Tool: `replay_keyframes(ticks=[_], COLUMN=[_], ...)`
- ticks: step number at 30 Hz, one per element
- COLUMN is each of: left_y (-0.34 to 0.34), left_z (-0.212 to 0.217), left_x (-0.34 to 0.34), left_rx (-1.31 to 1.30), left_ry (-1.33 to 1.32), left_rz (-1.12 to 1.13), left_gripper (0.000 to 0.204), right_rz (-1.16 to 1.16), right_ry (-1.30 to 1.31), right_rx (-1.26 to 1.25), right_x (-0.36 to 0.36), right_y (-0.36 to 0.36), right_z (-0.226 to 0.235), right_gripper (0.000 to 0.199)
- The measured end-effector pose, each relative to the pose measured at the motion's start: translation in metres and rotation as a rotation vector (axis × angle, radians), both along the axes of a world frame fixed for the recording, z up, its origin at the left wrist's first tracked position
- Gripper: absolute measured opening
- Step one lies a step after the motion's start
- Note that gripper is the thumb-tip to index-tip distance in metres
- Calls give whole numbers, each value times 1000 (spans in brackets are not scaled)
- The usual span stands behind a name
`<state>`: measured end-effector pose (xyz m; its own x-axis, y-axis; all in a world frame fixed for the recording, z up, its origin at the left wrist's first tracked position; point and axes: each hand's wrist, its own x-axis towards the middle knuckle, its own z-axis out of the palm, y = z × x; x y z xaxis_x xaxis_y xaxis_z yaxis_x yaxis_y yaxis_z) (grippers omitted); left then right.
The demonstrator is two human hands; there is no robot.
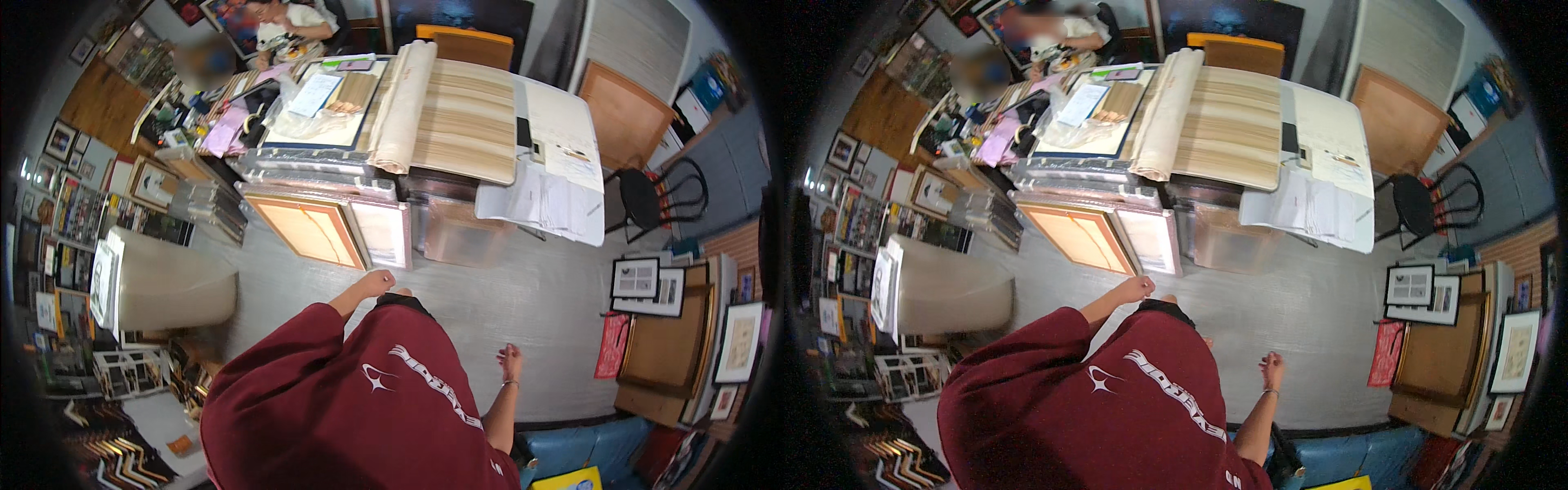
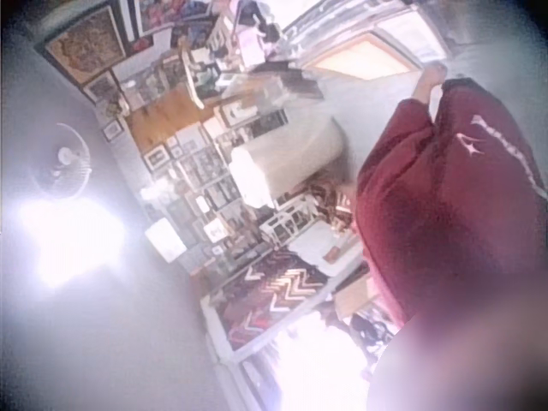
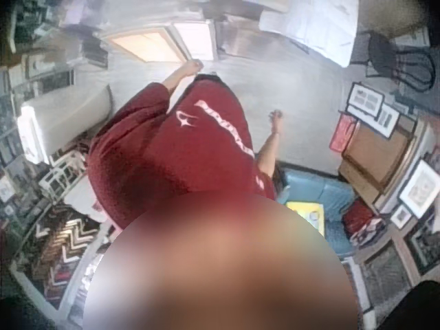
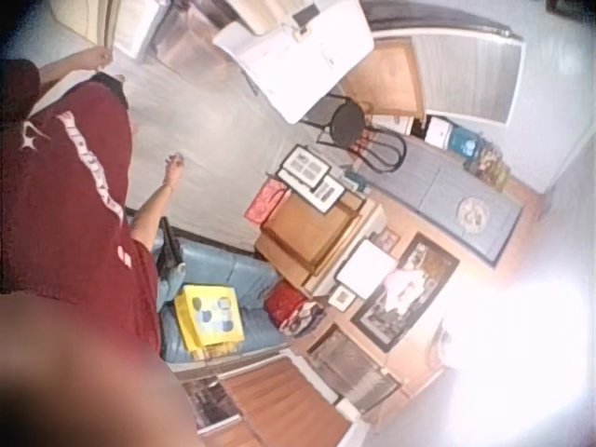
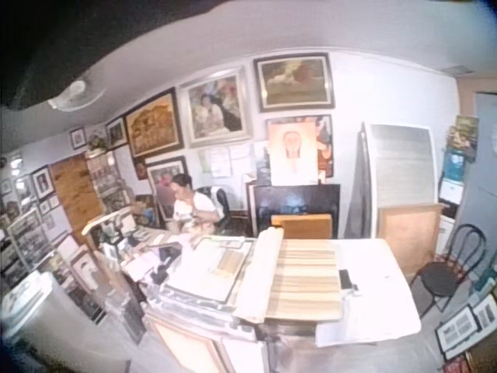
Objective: The person uses a utility knife to cut a circular opening in a beige plastic container lid on a wooden table. They then walk to a counter and hand the cut lid to a woman who places it into a plastic bag. The person later picks up and moves two rolls of paper.
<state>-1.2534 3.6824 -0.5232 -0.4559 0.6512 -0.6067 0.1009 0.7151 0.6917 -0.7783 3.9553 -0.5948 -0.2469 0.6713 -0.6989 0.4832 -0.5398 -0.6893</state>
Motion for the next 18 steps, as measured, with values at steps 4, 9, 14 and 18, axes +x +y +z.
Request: replay_keyframes(ticks=[4,9,14,18], left_y=[-24,-117,-181,-180], left_z=[-7,-74,-101,-85], left_x=[14,-22,-52,-98], left_rx=[184,-199,-229,-174], left_ry=[236,32,-210,-182], left_rz=[-86,-172,322,542], left_gripper=[35,37,34,36], right_rz=[228,598,849,978], right_ry=[15,-39,-160,-181], right_rx=[-3,23,244,497], right_x=[-35,-110,-190,-262], right_y=[-11,-51,-45,-25], right_z=[-36,-35,28,80], right_gripper=[33,35,43,43])
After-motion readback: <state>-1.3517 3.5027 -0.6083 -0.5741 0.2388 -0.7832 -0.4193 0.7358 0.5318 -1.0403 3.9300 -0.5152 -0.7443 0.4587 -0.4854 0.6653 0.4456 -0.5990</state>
